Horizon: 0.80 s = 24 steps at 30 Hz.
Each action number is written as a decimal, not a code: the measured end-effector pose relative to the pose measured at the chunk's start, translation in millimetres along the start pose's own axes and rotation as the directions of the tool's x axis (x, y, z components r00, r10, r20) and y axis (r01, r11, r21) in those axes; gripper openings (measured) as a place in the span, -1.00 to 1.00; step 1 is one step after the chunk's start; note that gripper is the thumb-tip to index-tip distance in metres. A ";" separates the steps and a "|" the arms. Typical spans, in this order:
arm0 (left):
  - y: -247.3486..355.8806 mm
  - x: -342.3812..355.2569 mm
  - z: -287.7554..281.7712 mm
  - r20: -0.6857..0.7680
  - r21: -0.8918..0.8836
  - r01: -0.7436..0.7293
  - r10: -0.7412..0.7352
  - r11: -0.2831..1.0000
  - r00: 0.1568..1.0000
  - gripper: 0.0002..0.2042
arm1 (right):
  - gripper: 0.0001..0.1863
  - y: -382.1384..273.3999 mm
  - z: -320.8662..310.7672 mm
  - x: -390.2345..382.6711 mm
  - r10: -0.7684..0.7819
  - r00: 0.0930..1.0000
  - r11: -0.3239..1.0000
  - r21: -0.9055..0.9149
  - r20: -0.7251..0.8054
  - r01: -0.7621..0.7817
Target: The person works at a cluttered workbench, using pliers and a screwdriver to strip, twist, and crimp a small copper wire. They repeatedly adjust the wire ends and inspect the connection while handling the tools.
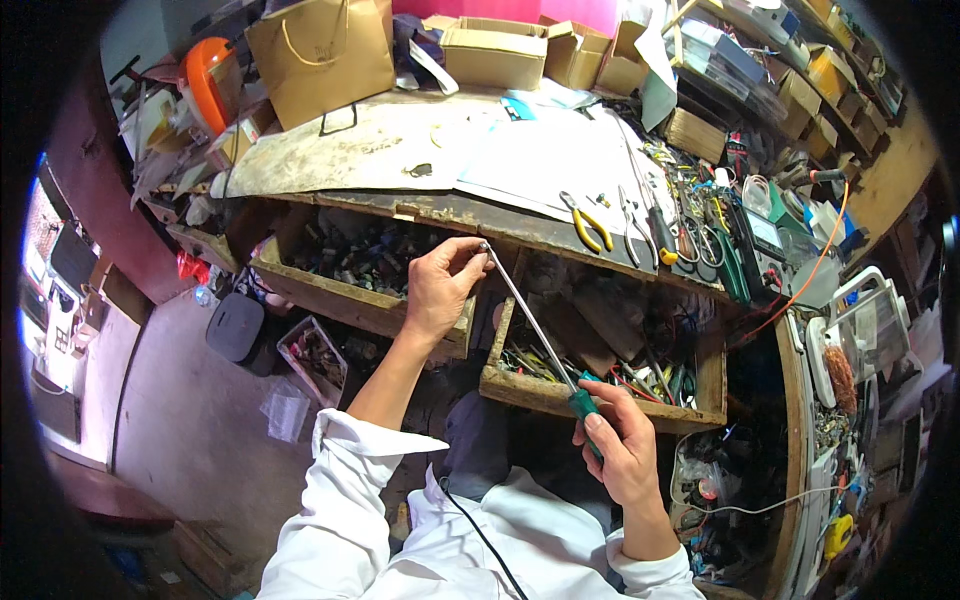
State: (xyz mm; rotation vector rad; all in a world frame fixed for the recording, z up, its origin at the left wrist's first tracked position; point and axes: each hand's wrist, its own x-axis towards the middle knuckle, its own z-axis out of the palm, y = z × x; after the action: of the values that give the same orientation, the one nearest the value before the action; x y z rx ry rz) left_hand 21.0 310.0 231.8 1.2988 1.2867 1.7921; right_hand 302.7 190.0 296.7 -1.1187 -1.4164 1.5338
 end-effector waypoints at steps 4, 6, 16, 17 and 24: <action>0.5 2.0 0.4 0.004 -0.044 -0.016 0.016 0.999 1.000 -0.82 | -0.61 -0.3 4.0 1.4 -0.036 0.999 0.997 -0.075 0.007 0.036; -0.3 2.7 -0.2 0.004 -0.059 -0.016 0.017 0.998 1.000 -0.82 | -0.60 3.8 4.7 3.2 -0.073 0.997 0.992 -0.105 0.010 0.074; -4.2 -1.2 2.5 -0.028 0.041 -0.082 0.084 0.996 0.996 -0.81 | -0.64 -3.7 8.3 5.1 -0.303 0.953 0.816 -0.510 0.022 0.271; -4.1 -1.6 3.0 -0.031 0.038 -0.088 0.089 0.995 0.996 -0.81 | -0.63 1.5 6.9 6.9 -0.374 0.927 0.768 -0.547 0.038 0.332; -3.2 -3.3 1.9 -0.004 0.076 -0.103 0.104 0.992 0.995 -0.80 | -0.61 10.2 9.8 7.8 -0.537 0.840 0.586 -0.682 0.077 0.437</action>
State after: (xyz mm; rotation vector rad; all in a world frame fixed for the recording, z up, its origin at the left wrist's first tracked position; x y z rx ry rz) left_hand 23.8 309.1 227.7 1.4248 1.3244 1.8365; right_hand 291.3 193.0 285.7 -1.0594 -2.0531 0.5052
